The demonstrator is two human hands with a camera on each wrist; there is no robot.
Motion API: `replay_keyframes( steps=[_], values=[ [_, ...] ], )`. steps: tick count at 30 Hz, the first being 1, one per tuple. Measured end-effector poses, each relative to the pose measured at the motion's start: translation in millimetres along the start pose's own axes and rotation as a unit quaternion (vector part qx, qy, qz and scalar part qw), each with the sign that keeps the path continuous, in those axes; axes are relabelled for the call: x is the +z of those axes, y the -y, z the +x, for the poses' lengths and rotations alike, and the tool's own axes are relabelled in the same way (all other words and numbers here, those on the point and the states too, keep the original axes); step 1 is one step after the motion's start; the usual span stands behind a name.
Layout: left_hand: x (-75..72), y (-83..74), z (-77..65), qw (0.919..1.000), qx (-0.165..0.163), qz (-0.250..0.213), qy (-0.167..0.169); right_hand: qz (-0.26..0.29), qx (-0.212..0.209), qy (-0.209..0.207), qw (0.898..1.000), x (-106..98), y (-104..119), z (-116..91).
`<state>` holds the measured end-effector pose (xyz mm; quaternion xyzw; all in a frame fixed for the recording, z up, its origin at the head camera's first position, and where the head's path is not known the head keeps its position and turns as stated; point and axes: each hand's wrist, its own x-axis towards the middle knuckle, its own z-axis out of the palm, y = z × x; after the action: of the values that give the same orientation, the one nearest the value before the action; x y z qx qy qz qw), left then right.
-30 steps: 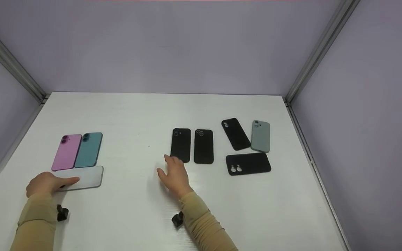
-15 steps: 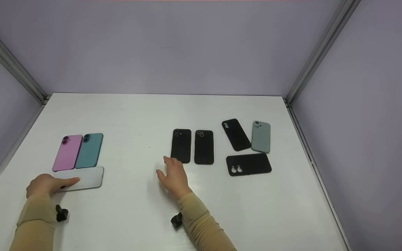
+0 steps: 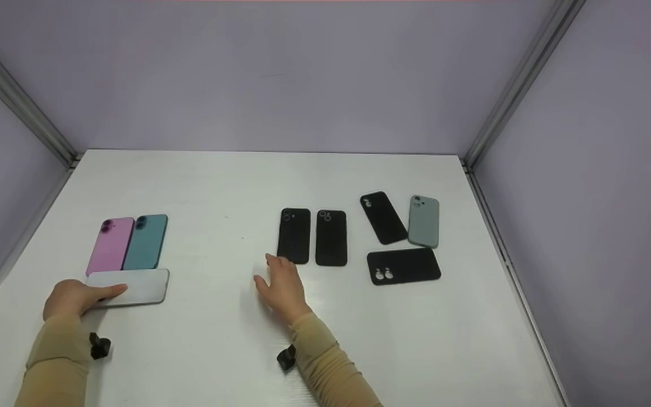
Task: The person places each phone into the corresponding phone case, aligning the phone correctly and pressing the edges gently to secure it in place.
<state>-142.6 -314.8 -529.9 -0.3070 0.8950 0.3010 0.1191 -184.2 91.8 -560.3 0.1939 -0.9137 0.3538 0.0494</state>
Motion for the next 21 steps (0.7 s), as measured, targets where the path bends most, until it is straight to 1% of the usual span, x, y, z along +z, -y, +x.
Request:
replay_keyframes(
  steps=[4, 7, 9, 11, 13, 15, 18, 21],
  values=[
    [1.9, -1.0, 0.0, 0.9998, 0.016, -0.013, -0.002, 0.0, 0.001, 0.001, 1.0, 0.3, -0.7, -0.1],
    [2.7, 0.0, -0.6, 0.9995, 0.029, -0.011, -0.006, 0.006, -0.001, 0.0, 1.0, 0.4, -1.0, 0.2],
    [3.1, 1.7, -1.0, 0.9993, 0.034, -0.015, -0.009, 0.009, -0.004, -0.003, 1.0, 0.3, -1.7, 0.5],
    [3.3, 3.8, -1.7, 0.9989, 0.034, -0.03, -0.011, 0.01, -0.008, -0.004, 1.0, -0.1, -2.2, 0.5],
    [2.9, 5.8, -2.1, 0.9978, 0.027, -0.06, -0.011, 0.013, -0.012, -0.005, 1.0, -0.9, -2.5, 0.0],
    [1.8, 7.3, -2.1, 0.9942, 0.015, -0.106, -0.006, 0.016, -0.016, -0.007, 1.0, -1.7, -2.7, -0.4],
    [0.2, 8.7, -0.4, 0.9826, -0.006, -0.186, 0.008, 0.017, -0.018, -0.011, 1.0, -2.6, -3.2, -0.4],
    [0.3, 9.6, 1.0, 0.9706, -0.017, -0.24, 0.014, 0.017, -0.014, -0.013, 1.0, -2.7, -3.8, 0.5]
  ],
)
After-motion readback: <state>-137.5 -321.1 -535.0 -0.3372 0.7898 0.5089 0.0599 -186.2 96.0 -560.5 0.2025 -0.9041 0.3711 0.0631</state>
